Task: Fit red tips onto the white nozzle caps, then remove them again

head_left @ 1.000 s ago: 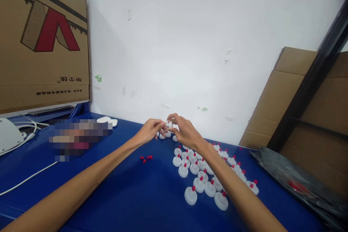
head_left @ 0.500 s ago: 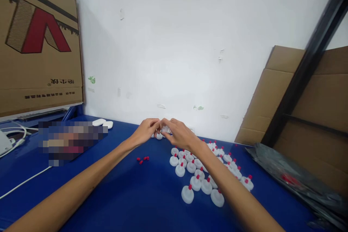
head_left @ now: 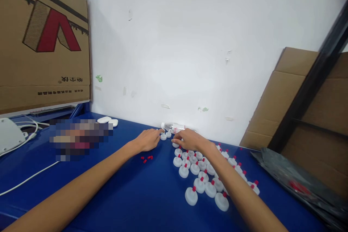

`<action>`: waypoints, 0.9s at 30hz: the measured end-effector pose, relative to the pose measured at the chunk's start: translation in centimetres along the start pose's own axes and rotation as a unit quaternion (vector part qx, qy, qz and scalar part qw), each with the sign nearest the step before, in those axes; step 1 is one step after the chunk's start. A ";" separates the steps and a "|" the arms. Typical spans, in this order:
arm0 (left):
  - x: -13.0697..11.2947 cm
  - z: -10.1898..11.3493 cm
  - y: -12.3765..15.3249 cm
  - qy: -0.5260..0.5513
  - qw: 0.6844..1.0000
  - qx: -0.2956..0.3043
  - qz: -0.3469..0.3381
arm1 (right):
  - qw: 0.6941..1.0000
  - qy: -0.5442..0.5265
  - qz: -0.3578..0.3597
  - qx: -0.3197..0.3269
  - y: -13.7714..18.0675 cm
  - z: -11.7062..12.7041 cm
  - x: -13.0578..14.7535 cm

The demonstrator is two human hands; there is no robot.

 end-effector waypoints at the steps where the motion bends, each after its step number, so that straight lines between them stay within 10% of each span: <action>1: -0.2 0.2 0.0 0.007 1.000 -0.002 -0.002 | 1.000 0.006 -0.001 -0.006 0.0 0.2 0.1; 16: -1.3 2.9 -0.6 0.294 0.955 0.029 -0.005 | 0.992 0.030 0.037 -0.116 -0.5 1.3 2.5; 27: 0.3 -0.1 2.1 0.280 0.887 0.354 -0.097 | 0.985 0.038 0.017 -0.165 0.2 4.3 1.2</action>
Point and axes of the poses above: each hand's wrist, its own y-axis away from the middle knuckle, its own z-axis out of the back of the hand, x = y × z, the point moved 7 cm from there along -y, towards the middle knuckle, and after that the axes turned 15 degrees about -y, right-handed, at the moved point
